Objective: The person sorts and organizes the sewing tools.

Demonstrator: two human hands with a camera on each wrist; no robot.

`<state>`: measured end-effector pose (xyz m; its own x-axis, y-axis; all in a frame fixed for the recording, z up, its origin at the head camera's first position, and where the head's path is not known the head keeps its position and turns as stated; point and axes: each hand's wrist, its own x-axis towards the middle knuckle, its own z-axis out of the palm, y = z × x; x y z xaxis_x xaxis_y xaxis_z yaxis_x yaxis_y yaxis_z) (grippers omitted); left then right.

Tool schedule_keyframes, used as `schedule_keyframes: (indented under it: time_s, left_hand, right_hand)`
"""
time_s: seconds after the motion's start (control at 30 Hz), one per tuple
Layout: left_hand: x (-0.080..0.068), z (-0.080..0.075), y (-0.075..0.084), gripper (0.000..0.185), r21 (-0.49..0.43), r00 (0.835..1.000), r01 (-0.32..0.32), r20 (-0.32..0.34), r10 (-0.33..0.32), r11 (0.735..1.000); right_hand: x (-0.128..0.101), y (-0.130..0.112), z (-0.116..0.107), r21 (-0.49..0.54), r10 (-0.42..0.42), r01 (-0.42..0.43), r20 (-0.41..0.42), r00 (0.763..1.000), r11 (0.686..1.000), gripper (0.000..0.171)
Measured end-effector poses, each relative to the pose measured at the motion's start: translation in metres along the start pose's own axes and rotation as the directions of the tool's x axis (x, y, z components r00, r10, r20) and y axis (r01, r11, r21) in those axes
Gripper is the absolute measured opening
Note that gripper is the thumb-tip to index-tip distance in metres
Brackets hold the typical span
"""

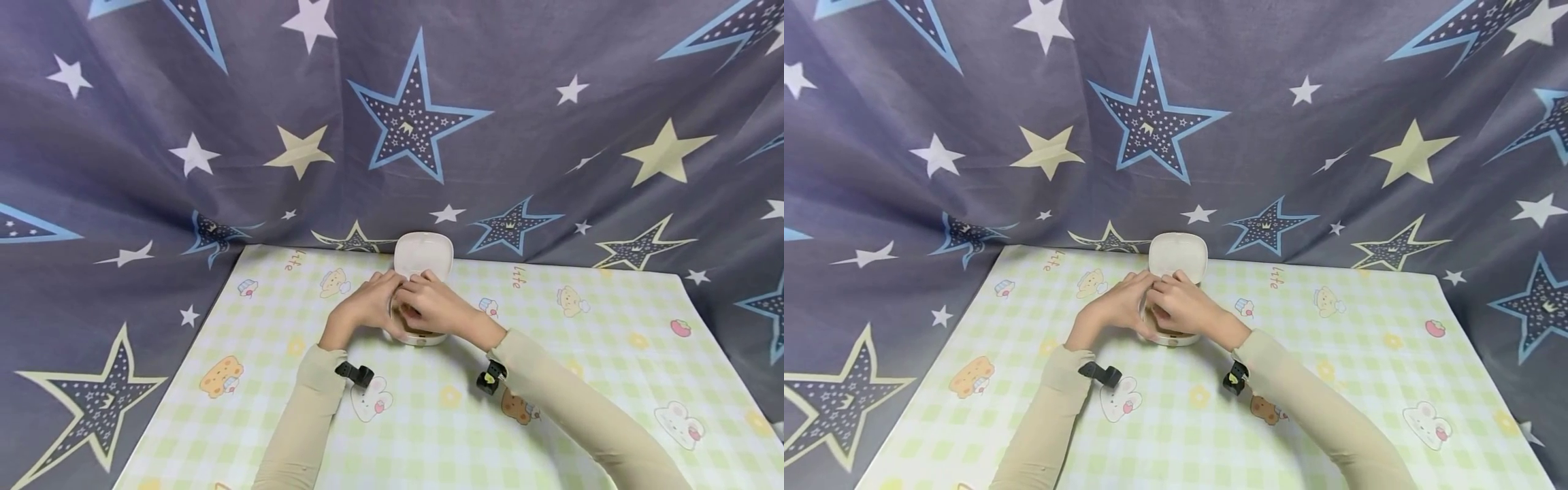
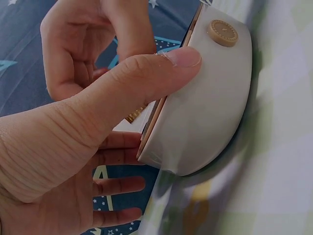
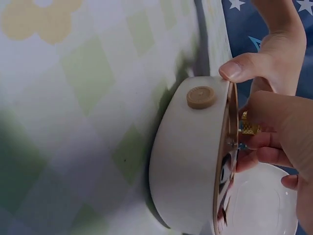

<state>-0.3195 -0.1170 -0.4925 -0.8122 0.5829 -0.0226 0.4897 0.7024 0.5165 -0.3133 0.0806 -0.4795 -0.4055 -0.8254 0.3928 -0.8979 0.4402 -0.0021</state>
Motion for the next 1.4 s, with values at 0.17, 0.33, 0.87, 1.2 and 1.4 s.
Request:
schedule_keyframes:
  time_s: [0.17, 0.33, 0.87, 1.2, 1.4]
  left_hand:
    - [0.0, 0.0, 0.001, 0.107, -0.021, 1.0, 0.013, 0.006, -0.013, 1.0]
    - [0.0, 0.0, 0.001, 0.103, -0.027, 1.0, 0.012, 0.01, -0.011, 1.0]
    - [-0.001, 0.002, -0.004, 0.102, -0.052, 1.0, 0.003, 0.022, -0.002, 0.999]
    - [-0.001, 0.002, -0.004, 0.104, -0.037, 1.0, 0.01, 0.024, -0.009, 0.999]
    - [0.0, 0.001, -0.004, 0.103, -0.03, 1.0, 0.001, 0.01, 0.0, 1.0]
  right_hand:
    - [0.003, -0.003, 0.002, 0.002, 0.0, 0.0, 0.03, 1.0, 1.0, 0.011]
    - [0.003, -0.005, 0.004, -0.01, 0.016, -0.015, 0.066, 0.998, 1.0, 0.008]
    - [0.002, -0.007, 0.011, -0.049, 0.028, -0.023, 0.093, 0.995, 0.999, 0.011]
    - [0.002, -0.009, 0.013, -0.022, 0.031, -0.029, 0.076, 0.997, 0.999, 0.008]
    - [0.003, -0.008, 0.013, -0.04, 0.022, -0.019, 0.063, 0.998, 0.999, 0.007]
